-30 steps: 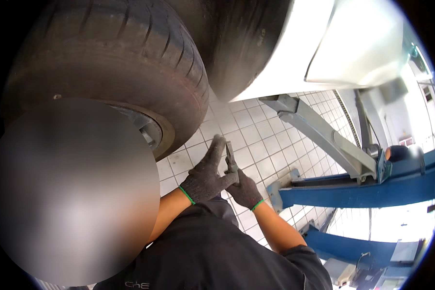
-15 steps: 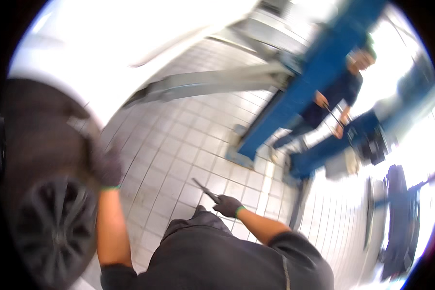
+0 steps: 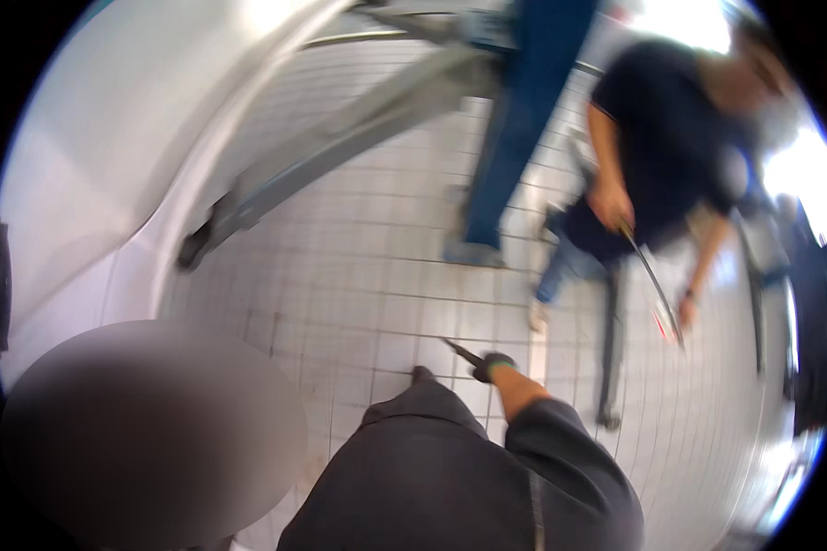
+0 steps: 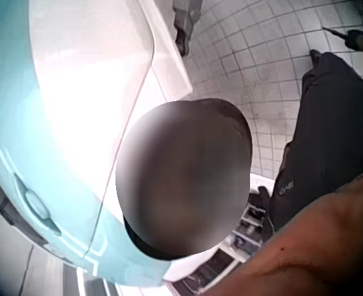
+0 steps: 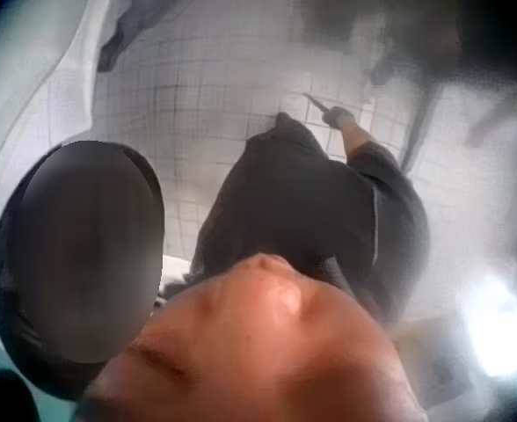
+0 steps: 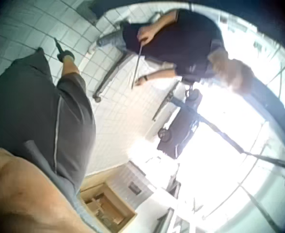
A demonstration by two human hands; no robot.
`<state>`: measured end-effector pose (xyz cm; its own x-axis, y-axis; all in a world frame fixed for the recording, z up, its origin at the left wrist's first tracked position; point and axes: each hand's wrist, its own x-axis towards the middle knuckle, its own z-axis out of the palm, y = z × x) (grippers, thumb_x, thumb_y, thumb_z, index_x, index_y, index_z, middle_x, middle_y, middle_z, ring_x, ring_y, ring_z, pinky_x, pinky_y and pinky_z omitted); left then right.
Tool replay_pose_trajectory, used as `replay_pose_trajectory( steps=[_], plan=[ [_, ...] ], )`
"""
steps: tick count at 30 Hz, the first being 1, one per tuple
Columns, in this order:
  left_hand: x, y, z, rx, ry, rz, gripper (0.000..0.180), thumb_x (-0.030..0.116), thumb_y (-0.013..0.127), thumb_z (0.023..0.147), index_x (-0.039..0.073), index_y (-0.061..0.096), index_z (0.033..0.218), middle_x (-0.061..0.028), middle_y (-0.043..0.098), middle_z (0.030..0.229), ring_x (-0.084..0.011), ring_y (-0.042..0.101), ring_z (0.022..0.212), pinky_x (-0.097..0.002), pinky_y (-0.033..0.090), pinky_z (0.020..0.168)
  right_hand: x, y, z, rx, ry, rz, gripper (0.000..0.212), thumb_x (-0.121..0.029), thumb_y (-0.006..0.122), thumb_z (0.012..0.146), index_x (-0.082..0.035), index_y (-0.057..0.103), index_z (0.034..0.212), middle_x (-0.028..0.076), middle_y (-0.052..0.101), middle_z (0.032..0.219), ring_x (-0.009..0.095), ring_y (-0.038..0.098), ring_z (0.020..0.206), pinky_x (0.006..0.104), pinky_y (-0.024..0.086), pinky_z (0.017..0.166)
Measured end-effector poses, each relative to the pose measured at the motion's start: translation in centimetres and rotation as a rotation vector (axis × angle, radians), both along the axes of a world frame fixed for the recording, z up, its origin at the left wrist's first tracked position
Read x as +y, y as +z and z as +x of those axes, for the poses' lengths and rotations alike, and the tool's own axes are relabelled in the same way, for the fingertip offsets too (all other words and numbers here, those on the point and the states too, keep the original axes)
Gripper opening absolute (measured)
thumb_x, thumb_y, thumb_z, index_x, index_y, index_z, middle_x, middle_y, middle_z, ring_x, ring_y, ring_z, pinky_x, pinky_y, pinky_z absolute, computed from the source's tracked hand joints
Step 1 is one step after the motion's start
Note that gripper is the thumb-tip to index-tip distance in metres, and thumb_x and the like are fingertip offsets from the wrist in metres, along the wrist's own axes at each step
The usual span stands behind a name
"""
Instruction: The person uses a flathead screwdriver to pry and remove a plastic trim piece from the wheel arch of a white car. The person repeatedly inserts the tool into the gap between the tire and the bodywork to loosen the trim, eventually pulling it away from the vehicle.
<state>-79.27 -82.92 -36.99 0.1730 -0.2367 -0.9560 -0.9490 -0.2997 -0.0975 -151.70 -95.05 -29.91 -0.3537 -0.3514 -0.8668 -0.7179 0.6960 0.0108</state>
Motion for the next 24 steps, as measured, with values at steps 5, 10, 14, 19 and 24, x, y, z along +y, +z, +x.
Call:
replay_pose_trajectory(
  steps=[5, 10, 14, 19, 24],
  plan=[
    [12.3, 4.5, -0.2, 0.084, -0.171, 0.150, 0.046, 0.029, 0.030, 0.110, 0.024, 0.044, 0.154, -0.0131, 0.042, 0.160, -0.0321, 0.043, 0.144, -0.0422, 0.031, 0.122, 7.4, -10.6, -7.0, -0.070, 0.109, 0.292, 0.051, -0.055, 0.068, 0.086, -0.007, 0.078, 0.100, 0.017, 0.074, 0.085, 0.029, 0.070, 0.074, 0.0462, 0.054, 0.072],
    [6.8, 4.4, -6.2, -0.011, 0.949, -0.430, 0.091, 0.050, 0.069, 0.092, -0.003, 0.033, 0.155, -0.0232, 0.038, 0.159, -0.0296, 0.037, 0.149, -0.0346, 0.032, 0.121, 1.1, -5.5, -4.8, 0.009, 0.519, 0.391, 0.053, -0.051, 0.068, 0.085, -0.002, 0.077, 0.103, 0.015, 0.075, 0.083, 0.024, 0.072, 0.070, 0.0418, 0.056, 0.067],
    [5.4, 2.0, -8.1, 0.279, 0.927, -0.588, 0.081, 0.038, 0.067, 0.095, -0.003, 0.032, 0.155, -0.0233, 0.042, 0.157, -0.0303, 0.038, 0.149, -0.0342, 0.031, 0.121, -7.9, -4.8, -2.9, 0.027, 0.668, 0.205, 0.051, -0.054, 0.069, 0.085, -0.005, 0.077, 0.088, 0.012, 0.073, 0.075, 0.026, 0.071, 0.067, 0.0431, 0.055, 0.068],
    [10.7, -1.1, -4.9, 0.376, 1.354, -0.707, 0.085, 0.036, 0.070, 0.091, -0.004, 0.031, 0.156, -0.0259, 0.047, 0.152, -0.0316, 0.047, 0.142, -0.0363, 0.038, 0.115, -15.2, -2.4, 3.6, -0.397, -0.032, -0.143, 0.014, -0.023, 0.066, 0.094, -0.010, 0.063, 0.096, 0.003, 0.054, 0.060, 0.020, 0.057, 0.050, 0.0387, 0.046, 0.044],
    [26.2, -3.4, -0.8, 0.101, 1.215, -0.554, 0.077, 0.038, 0.067, 0.093, -0.006, 0.040, 0.150, -0.0254, 0.049, 0.151, -0.0348, 0.046, 0.142, -0.0367, 0.039, 0.115, -13.4, 5.0, 17.3, -0.505, -0.207, -0.334, 0.020, -0.022, 0.068, 0.089, -0.010, 0.055, 0.096, 0.003, 0.051, 0.065, 0.018, 0.053, 0.049, 0.0357, 0.045, 0.040]
  ],
)
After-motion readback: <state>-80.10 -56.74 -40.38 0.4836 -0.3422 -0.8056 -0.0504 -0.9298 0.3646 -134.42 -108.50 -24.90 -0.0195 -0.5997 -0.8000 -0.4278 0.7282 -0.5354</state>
